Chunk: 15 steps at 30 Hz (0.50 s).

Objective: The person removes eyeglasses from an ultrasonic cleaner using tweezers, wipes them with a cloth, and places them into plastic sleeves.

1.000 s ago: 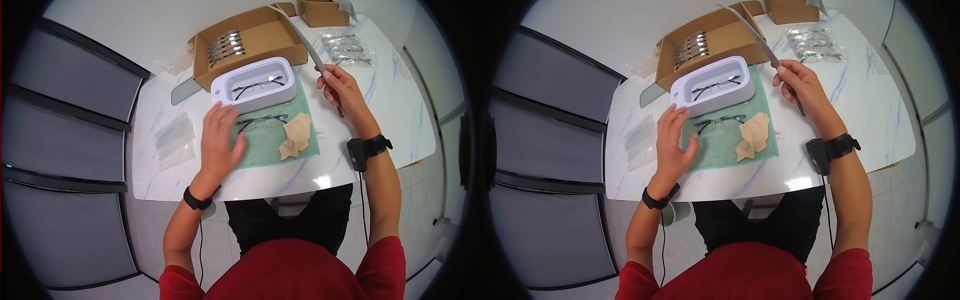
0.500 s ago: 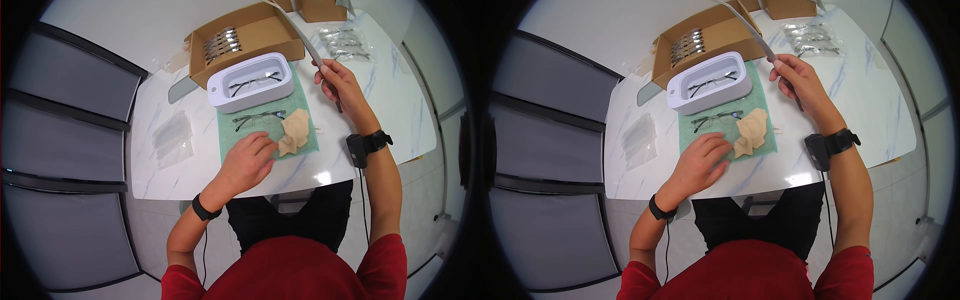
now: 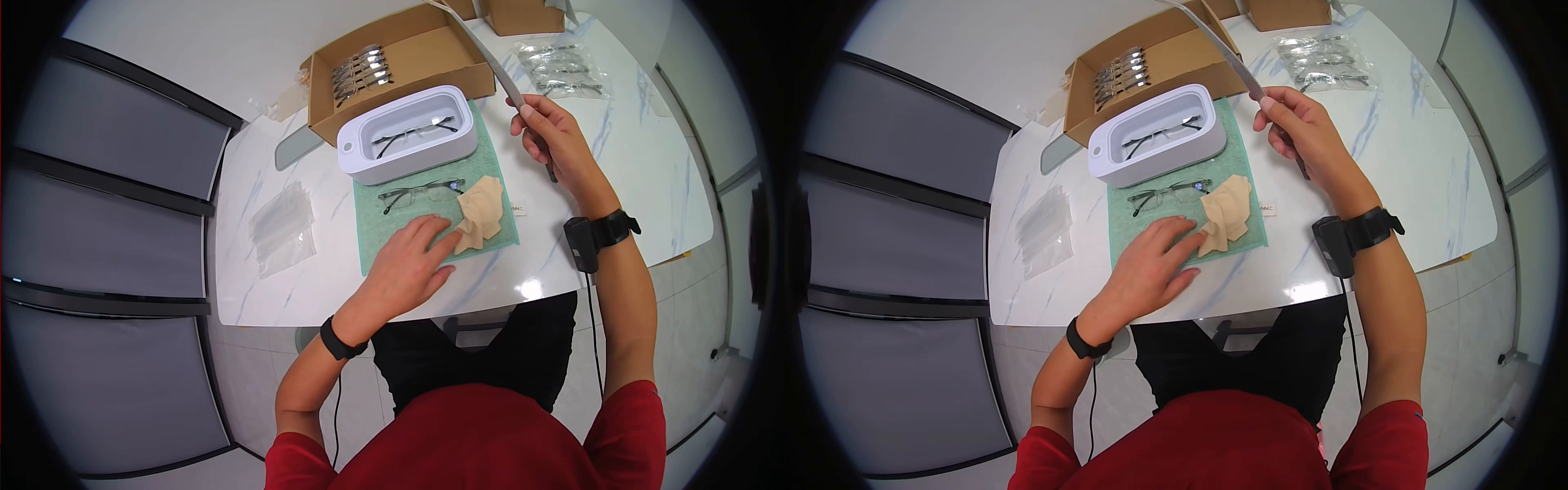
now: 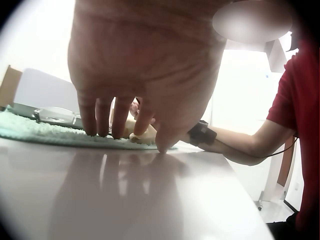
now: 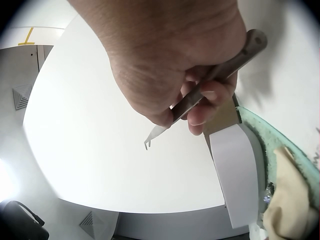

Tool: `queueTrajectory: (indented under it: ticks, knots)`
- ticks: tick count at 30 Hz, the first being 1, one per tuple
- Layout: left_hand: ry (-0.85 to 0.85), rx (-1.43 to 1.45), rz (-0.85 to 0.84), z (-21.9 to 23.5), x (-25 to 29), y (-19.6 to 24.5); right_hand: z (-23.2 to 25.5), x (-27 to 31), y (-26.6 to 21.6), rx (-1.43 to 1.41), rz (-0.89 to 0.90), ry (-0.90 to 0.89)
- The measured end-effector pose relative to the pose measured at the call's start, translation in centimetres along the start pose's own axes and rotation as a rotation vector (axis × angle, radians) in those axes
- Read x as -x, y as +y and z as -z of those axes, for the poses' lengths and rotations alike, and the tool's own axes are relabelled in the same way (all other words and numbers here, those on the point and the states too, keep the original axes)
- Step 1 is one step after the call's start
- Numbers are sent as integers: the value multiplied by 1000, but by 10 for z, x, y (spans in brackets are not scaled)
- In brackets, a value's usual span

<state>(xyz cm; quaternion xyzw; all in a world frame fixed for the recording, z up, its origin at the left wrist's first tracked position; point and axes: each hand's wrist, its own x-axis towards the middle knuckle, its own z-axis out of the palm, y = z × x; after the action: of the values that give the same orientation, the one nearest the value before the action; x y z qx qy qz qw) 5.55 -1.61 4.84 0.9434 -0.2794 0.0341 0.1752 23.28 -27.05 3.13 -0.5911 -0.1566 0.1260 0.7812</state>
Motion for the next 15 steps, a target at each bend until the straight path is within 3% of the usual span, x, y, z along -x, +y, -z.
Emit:
queueTrajectory:
  ticks: [15]
  knots:
    - [30, 7, -25, -5, -2, 0, 1, -1, 2, 7, -7, -3]
